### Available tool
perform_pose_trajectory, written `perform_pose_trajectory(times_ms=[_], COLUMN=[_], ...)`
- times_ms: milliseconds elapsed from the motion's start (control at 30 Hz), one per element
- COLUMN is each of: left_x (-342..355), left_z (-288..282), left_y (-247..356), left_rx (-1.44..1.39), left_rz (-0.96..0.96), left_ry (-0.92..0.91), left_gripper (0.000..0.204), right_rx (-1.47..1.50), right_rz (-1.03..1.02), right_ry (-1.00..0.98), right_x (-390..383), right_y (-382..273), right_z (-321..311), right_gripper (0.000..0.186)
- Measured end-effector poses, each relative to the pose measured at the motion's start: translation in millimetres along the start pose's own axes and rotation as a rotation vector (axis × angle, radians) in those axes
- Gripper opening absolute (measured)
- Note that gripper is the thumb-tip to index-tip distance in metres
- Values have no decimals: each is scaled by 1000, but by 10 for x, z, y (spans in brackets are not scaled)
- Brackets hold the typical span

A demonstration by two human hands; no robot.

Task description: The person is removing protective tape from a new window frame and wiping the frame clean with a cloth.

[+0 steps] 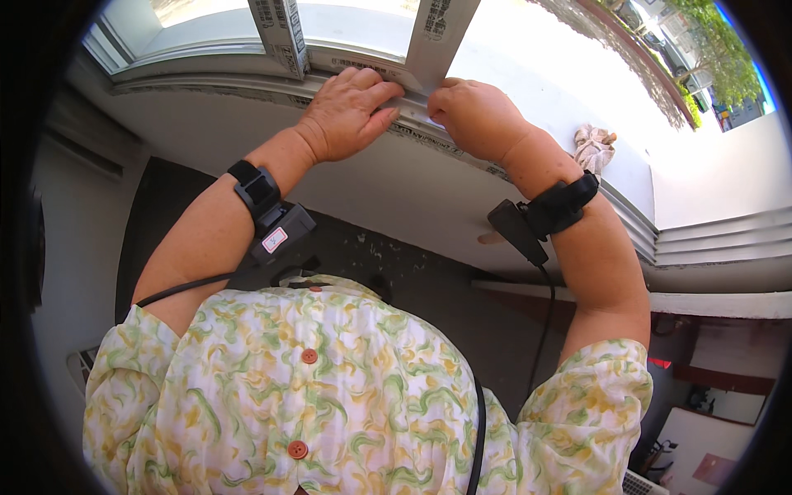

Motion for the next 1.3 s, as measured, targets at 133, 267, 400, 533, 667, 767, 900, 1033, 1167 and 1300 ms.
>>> perform_pose_trajectory(times_ms=[133, 267, 400, 533, 667, 767, 900, 1033, 1167, 1300], left_x=[-30, -35, -21, -13, -7, -65, -79, -32, -28, -42], left_z=[-7, -42, -39, -16, -59, -97, -129, -84, -74, -77], left_y=[-34, -82, -72, -102, -171, -223, -228, -189, -160, -171], left_rx=[-28, -107, -144, -154, -240, -327, -311, -268, -234, -250], left_rz=[-30, -34, -26, -34, -34, -51, -23, -19, -18, -24], left_ry=[-54, -3, -11, -14, 58, 107, 138, 118, 116, 108], left_gripper=[29, 30, 29, 27, 23, 21, 21, 21, 20, 21], right_rx=[511, 288, 315, -46, -232, -87, 4, -96, -86, 161], right_rz=[234, 57, 142, 52, 97, 86, 1, -92, -36, 66], right_ry=[128, -74, 168, 59, -124, 65, 128, 42, 111, 315], right_x=[-114, -117, -60, 117, 257, 189, 197, 295, 264, 112], right_y=[-16, -400, -163, -191, -91, -166, -308, -279, -308, -266], right_z=[-343, -204, -178, -14, 159, 50, -56, 92, 9, -281], right_gripper=[11, 13, 13, 17, 23, 20, 11, 10, 13, 14])
Point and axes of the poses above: each hand's wrist, its own x-axis towards the middle knuckle, its own z-axis out of the palm, y = z × x, the point moved 9 cm from there along x, towards the middle knuckle, and after that the axes turned 5 degrees about -z, right-handed, at the moved point
